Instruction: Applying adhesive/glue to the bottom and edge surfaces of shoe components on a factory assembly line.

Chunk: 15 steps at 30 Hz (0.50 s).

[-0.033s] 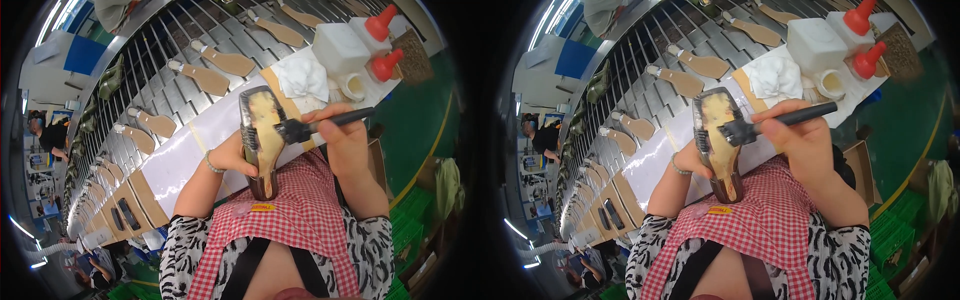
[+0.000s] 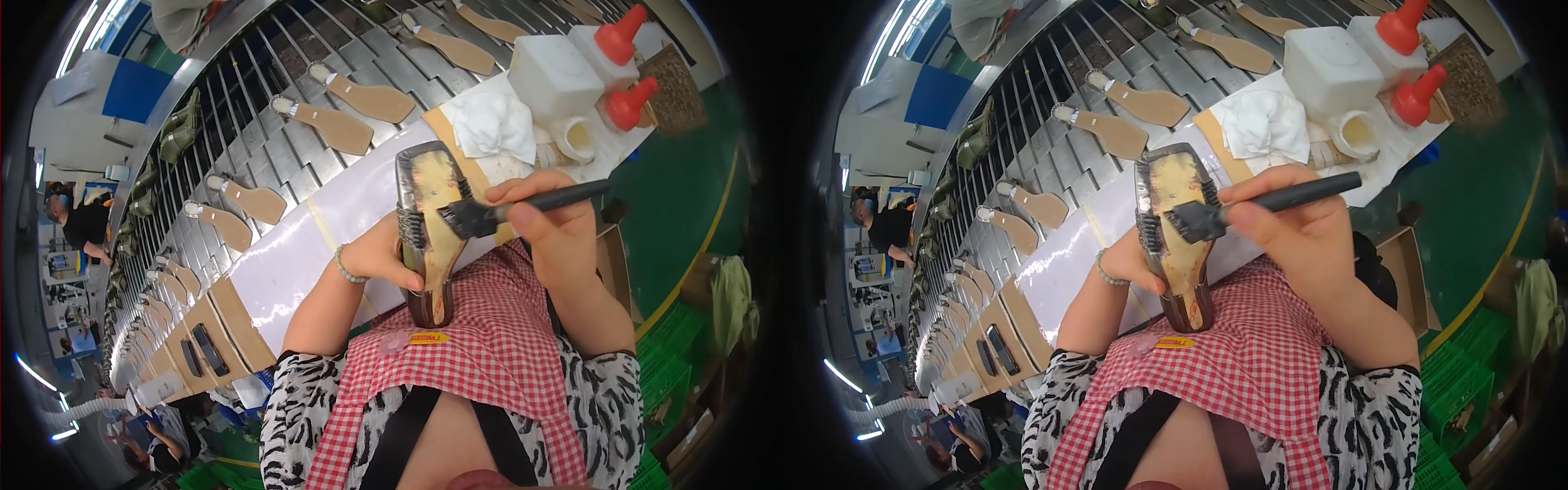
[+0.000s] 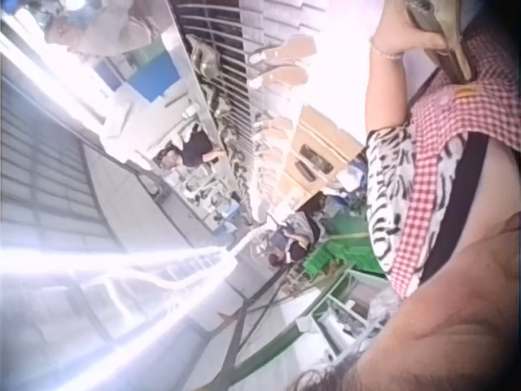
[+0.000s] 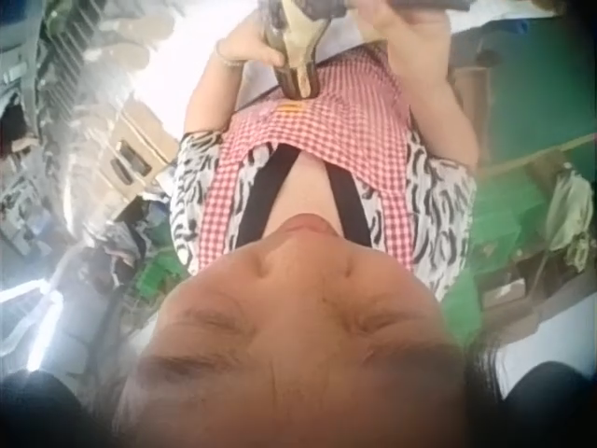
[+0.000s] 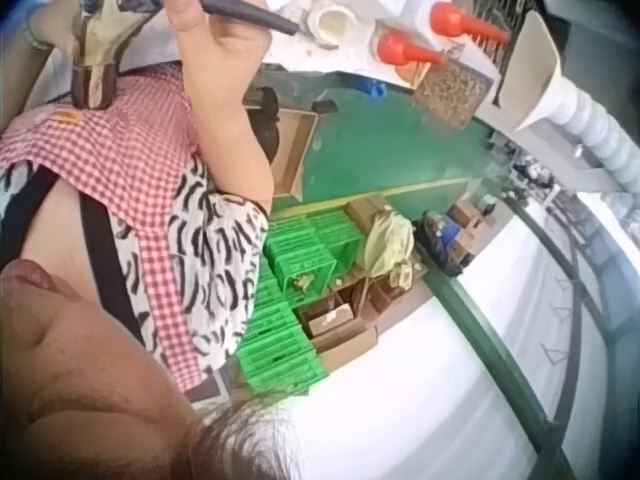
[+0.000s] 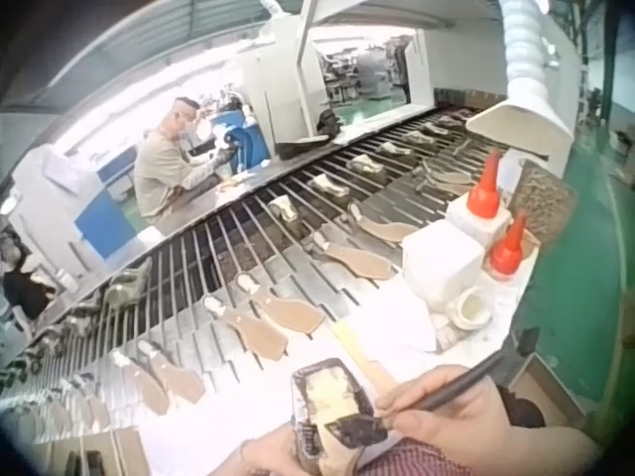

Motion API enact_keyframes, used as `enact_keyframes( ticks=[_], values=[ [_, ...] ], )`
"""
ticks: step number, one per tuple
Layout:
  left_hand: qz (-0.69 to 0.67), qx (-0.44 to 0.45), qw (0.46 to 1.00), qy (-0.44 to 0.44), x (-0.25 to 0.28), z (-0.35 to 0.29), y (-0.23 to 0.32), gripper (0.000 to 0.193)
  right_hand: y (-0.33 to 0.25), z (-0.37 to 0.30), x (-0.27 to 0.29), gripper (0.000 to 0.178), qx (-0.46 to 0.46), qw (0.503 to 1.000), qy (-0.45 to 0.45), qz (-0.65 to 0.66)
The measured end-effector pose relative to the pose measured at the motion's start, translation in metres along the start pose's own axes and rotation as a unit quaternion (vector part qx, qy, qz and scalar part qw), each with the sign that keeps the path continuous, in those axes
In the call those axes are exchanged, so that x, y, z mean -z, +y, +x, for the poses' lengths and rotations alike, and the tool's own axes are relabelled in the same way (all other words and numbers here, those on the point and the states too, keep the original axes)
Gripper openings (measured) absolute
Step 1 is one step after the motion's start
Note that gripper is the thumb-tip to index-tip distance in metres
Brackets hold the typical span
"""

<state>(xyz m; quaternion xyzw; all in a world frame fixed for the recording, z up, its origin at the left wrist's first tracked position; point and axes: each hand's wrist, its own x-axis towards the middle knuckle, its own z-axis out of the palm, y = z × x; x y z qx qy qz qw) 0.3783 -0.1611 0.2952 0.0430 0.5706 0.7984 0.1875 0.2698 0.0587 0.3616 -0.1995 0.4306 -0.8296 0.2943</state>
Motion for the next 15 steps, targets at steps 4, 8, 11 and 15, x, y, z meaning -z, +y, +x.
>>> enact_keyframes(
  ticks=[4, 8, 11, 15],
  values=[
    [0.014, -0.019, 1.0, -0.005, -0.007, 0.006, 0.006, 0.096, 0.006, -0.001, -0.006, 0.018, 0.099, 0.978, -0.051, -0.176],
    [0.019, -0.017, 1.0, -0.009, -0.01, 0.005, 0.008, 0.097, 0.0, -0.003, -0.007, 0.018, 0.175, 0.936, -0.092, -0.292],
    [-0.004, 0.019, 0.999, -0.03, -0.008, 0.003, 0.004, 0.097, -0.004, -0.007, -0.006, 0.017, 0.149, 0.938, -0.122, -0.288],
    [0.009, -0.002, 0.999, -0.048, -0.008, 0.003, -0.002, 0.098, -0.005, -0.005, -0.003, 0.018, 0.101, 0.959, -0.118, -0.236]
  ],
)
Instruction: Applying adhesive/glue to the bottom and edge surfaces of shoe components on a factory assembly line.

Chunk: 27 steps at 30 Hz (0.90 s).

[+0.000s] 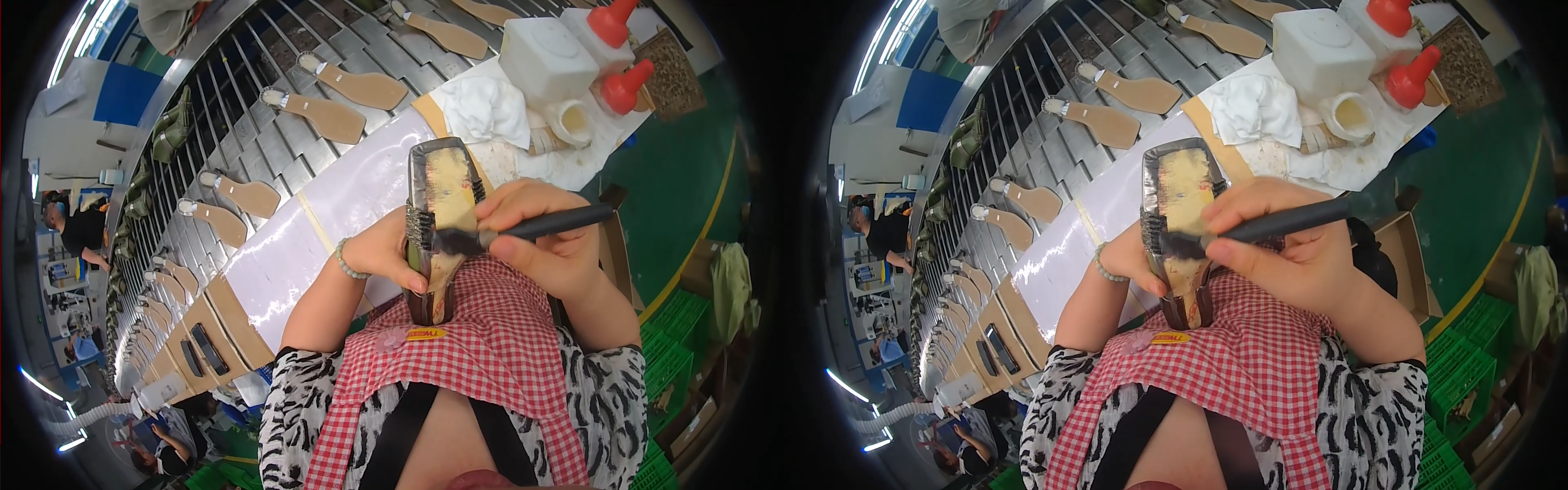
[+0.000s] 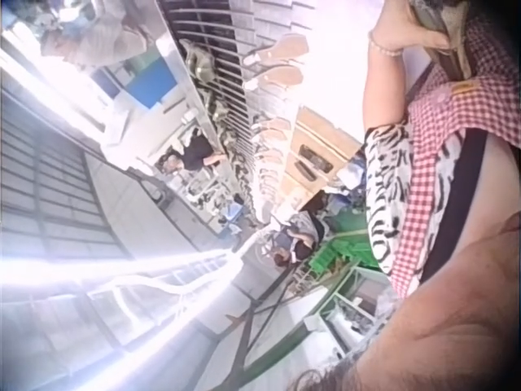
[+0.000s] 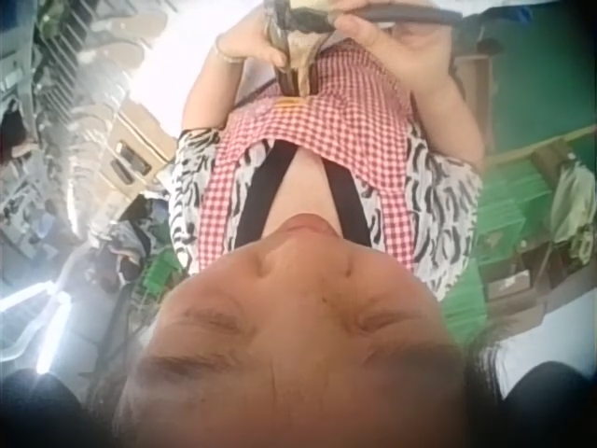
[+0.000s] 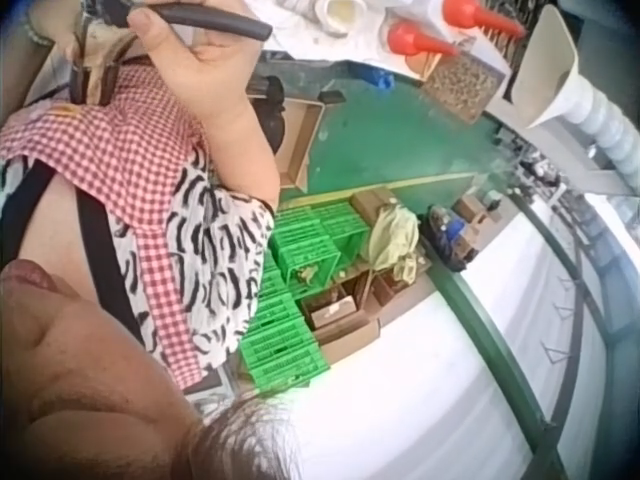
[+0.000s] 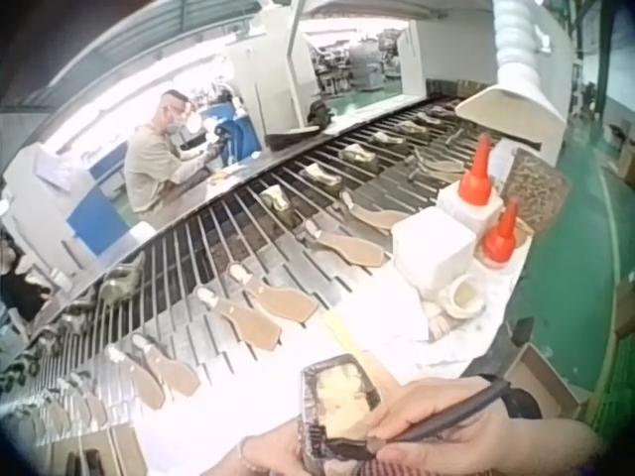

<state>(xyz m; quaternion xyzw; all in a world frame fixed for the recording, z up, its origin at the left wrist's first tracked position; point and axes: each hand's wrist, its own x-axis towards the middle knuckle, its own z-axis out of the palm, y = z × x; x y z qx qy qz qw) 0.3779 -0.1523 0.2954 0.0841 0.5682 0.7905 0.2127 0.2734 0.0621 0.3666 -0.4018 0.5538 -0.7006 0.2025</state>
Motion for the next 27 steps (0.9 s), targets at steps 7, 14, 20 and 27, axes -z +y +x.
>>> enact_keyframes(
  ticks=[7, 14, 20, 27],
  values=[
    [-0.009, 0.003, 1.0, -0.019, -0.003, 0.005, -0.002, 0.099, -0.007, -0.003, 0.007, 0.016, 0.067, 0.993, -0.027, -0.091],
    [-0.052, -0.018, 0.995, 0.088, -0.007, -0.011, -0.021, 0.099, -0.014, -0.009, 0.069, 0.023, 0.056, 0.988, 0.125, -0.07],
    [-0.112, -0.052, 0.958, 0.26, 0.009, -0.018, -0.054, 0.116, 0.012, 0.0, 0.148, 0.021, -0.067, 0.871, 0.242, -0.422],
    [-0.142, -0.146, 0.94, 0.272, 0.001, -0.017, -0.023, 0.119, 0.036, 0.013, 0.165, 0.022, -0.138, 0.838, 0.187, -0.493]
  ],
)
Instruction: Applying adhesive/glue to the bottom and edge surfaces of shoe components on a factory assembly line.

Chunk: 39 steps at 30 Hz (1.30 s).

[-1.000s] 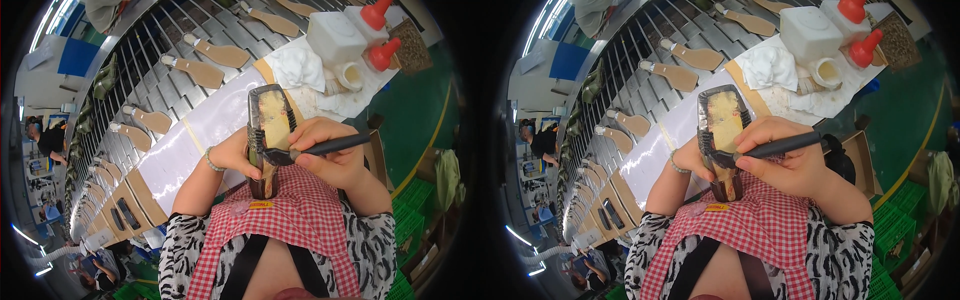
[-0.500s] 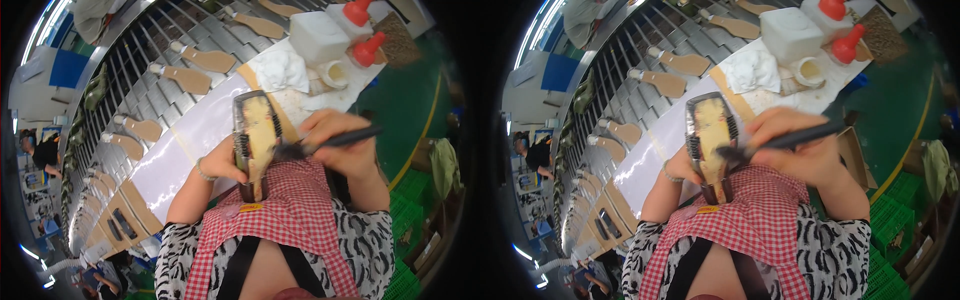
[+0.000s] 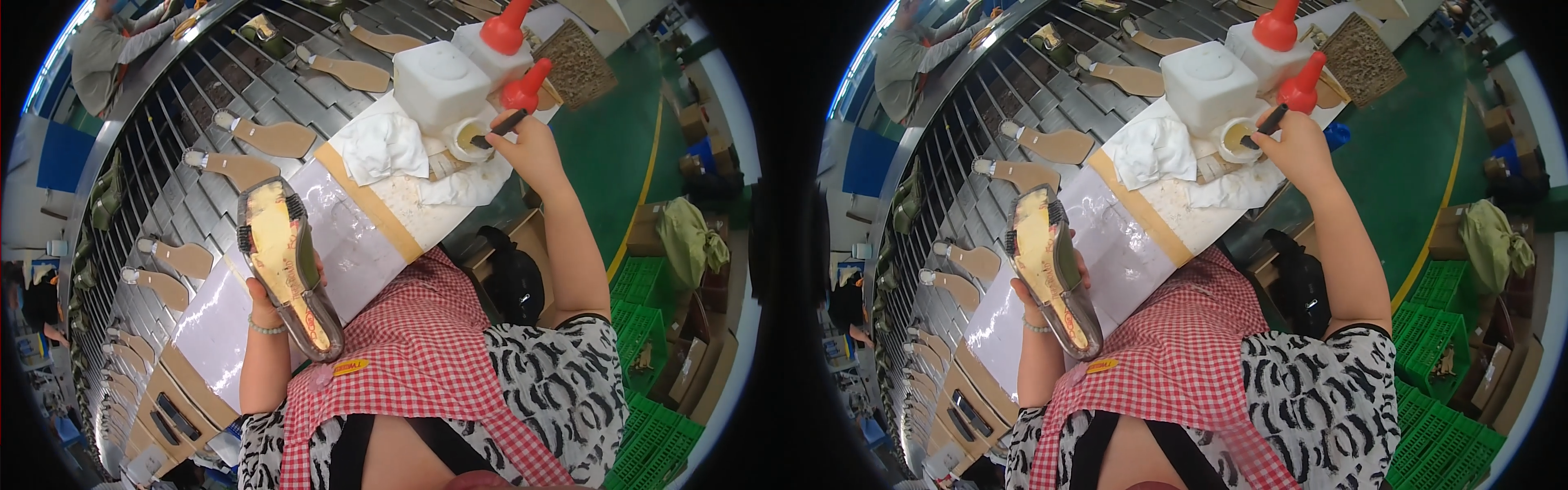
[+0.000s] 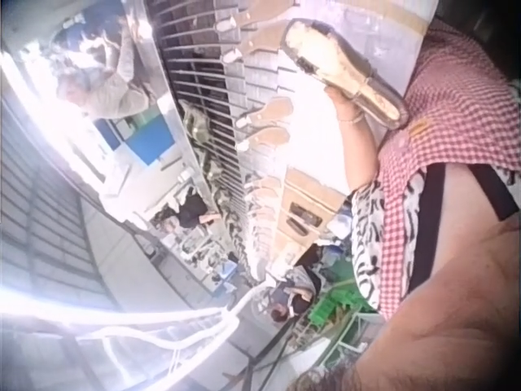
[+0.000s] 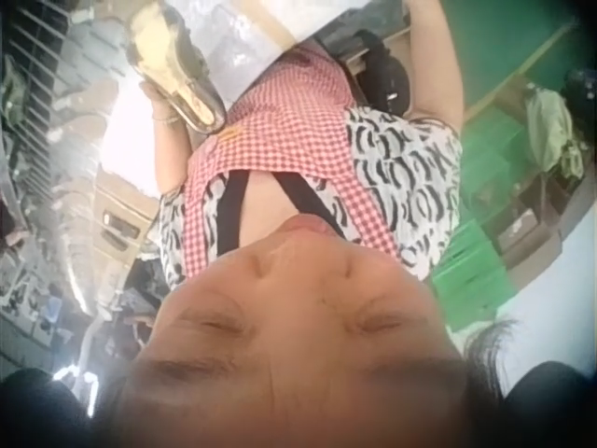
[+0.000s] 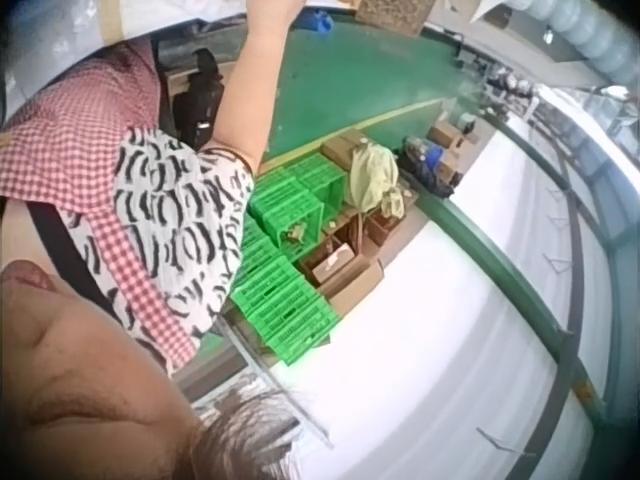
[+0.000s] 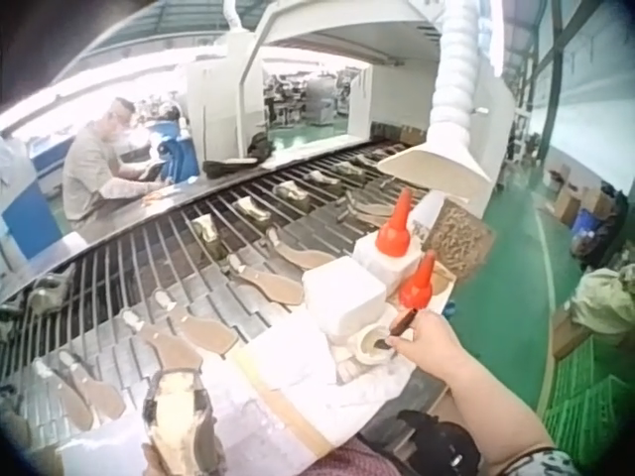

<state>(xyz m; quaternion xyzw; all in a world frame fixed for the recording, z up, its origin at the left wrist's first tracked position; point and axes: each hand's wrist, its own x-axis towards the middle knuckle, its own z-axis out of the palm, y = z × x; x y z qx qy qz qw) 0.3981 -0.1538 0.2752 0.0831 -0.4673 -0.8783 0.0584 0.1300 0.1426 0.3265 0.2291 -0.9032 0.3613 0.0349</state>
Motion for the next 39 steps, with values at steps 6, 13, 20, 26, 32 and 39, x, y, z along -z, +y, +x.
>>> enact_keyframes(
  ticks=[6, 13, 20, 26, 32, 39],
  values=[
    [0.016, 0.005, 1.0, -0.013, -0.001, -0.002, -0.002, 0.119, 0.009, 0.001, 0.007, 0.021, -0.027, 0.994, -0.025, 0.099],
    [-0.014, 0.012, 1.0, -0.019, -0.005, 0.005, -0.003, 0.119, 0.039, -0.015, 0.002, 0.026, -0.281, 0.751, -0.004, 0.597],
    [-0.038, 0.054, 0.996, -0.062, 0.004, 0.004, 0.004, 0.122, 0.062, -0.017, -0.033, 0.021, -0.41, 0.612, 0.043, 0.675],
    [-0.117, 0.149, 0.982, -0.029, 0.009, 0.005, -0.01, 0.122, 0.048, -0.028, -0.014, 0.015, -0.291, 0.553, 0.005, 0.781],
    [-0.087, 0.186, 0.976, -0.074, -0.001, 0.011, -0.021, 0.095, -0.082, -0.071, -0.015, 0.019, 0.001, 0.757, -0.161, 0.633],
    [-0.045, 0.177, 0.982, -0.04, -0.033, 0.013, 0.002, 0.084, -0.124, -0.097, -0.047, 0.019, 0.078, 0.808, -0.269, 0.518]
  ],
)
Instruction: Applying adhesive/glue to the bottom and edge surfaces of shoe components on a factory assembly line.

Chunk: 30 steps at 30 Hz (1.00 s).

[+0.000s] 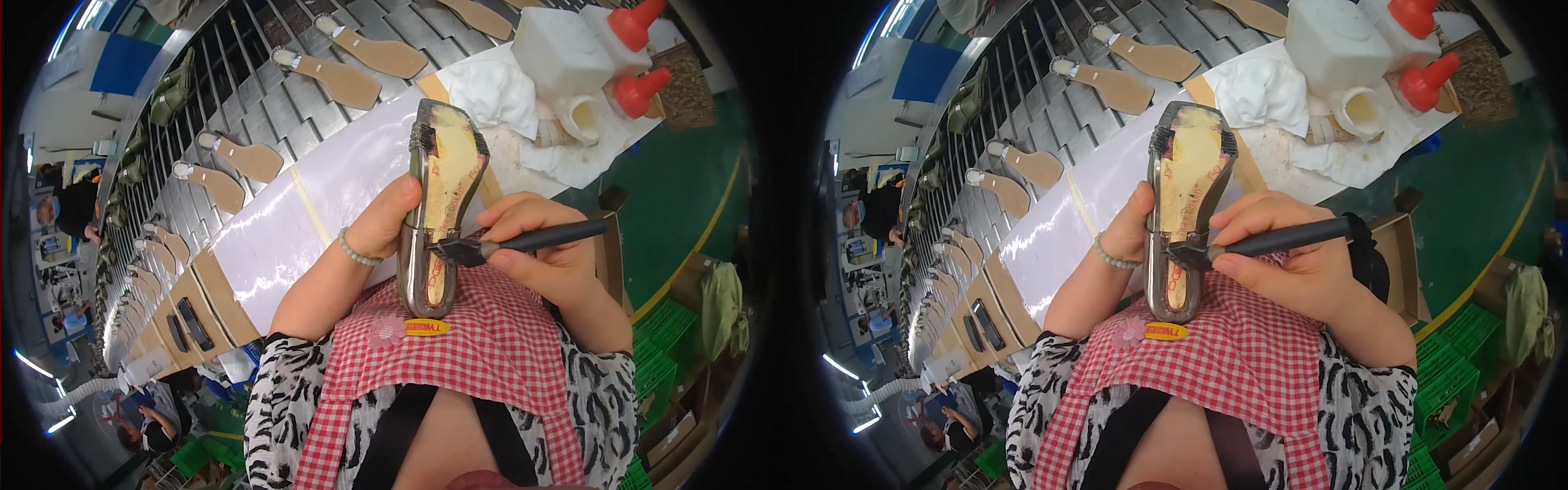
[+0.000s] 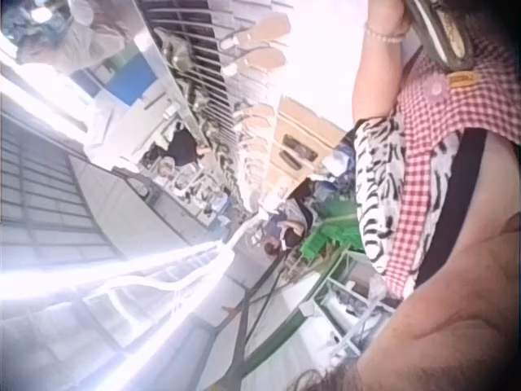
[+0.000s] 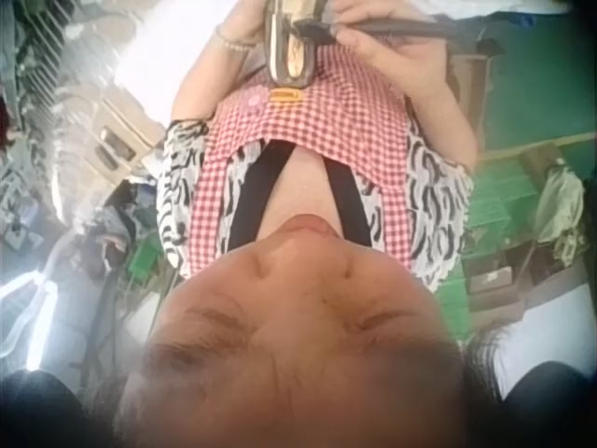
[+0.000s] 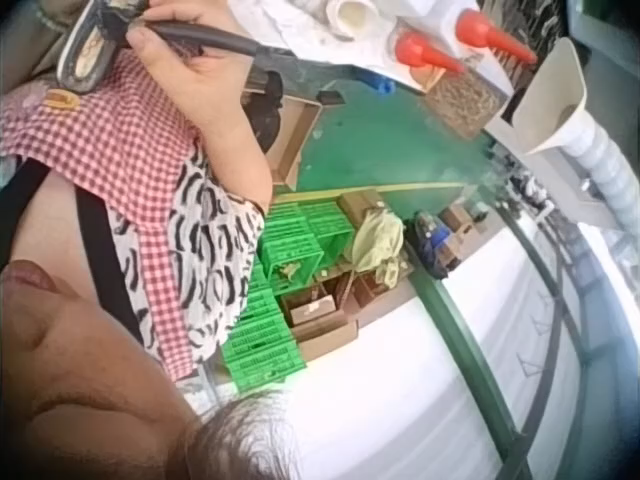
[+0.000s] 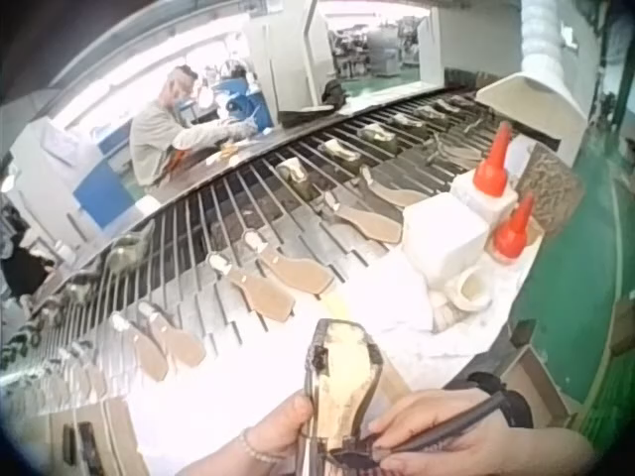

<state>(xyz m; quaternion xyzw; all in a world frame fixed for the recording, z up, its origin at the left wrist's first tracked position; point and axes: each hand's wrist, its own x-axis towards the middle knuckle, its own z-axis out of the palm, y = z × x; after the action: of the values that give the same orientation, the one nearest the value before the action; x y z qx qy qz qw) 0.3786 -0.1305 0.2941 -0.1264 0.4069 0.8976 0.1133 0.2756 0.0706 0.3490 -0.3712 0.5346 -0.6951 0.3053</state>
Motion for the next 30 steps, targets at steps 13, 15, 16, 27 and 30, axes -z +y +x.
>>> enact_keyframes(
  ticks=[13, 15, 16, 27, 30],
  values=[
    [0.048, -0.032, 0.998, -0.012, 0.0, -0.005, -0.005, 0.089, -0.005, 0.001, -0.013, 0.017, 0.102, 0.976, -0.049, -0.187],
    [0.042, -0.034, 0.999, 0.001, 0.001, -0.005, -0.008, 0.088, -0.005, -0.001, -0.014, 0.017, 0.087, 0.979, -0.068, -0.173],
    [0.041, -0.033, 0.999, 0.003, 0.002, -0.005, -0.008, 0.088, -0.005, -0.001, -0.013, 0.017, 0.083, 0.979, -0.08, -0.166],
    [0.001, -0.082, 0.996, 0.02, 0.034, -0.013, -0.008, 0.086, -0.01, -0.002, 0.005, 0.018, 0.035, 0.999, 0.01, 0.032],
    [0.113, -0.25, 0.958, 0.08, 0.047, -0.019, 0.004, 0.096, -0.007, -0.009, 0.011, 0.022, 0.061, 0.989, 0.119, 0.055]
  ],
)
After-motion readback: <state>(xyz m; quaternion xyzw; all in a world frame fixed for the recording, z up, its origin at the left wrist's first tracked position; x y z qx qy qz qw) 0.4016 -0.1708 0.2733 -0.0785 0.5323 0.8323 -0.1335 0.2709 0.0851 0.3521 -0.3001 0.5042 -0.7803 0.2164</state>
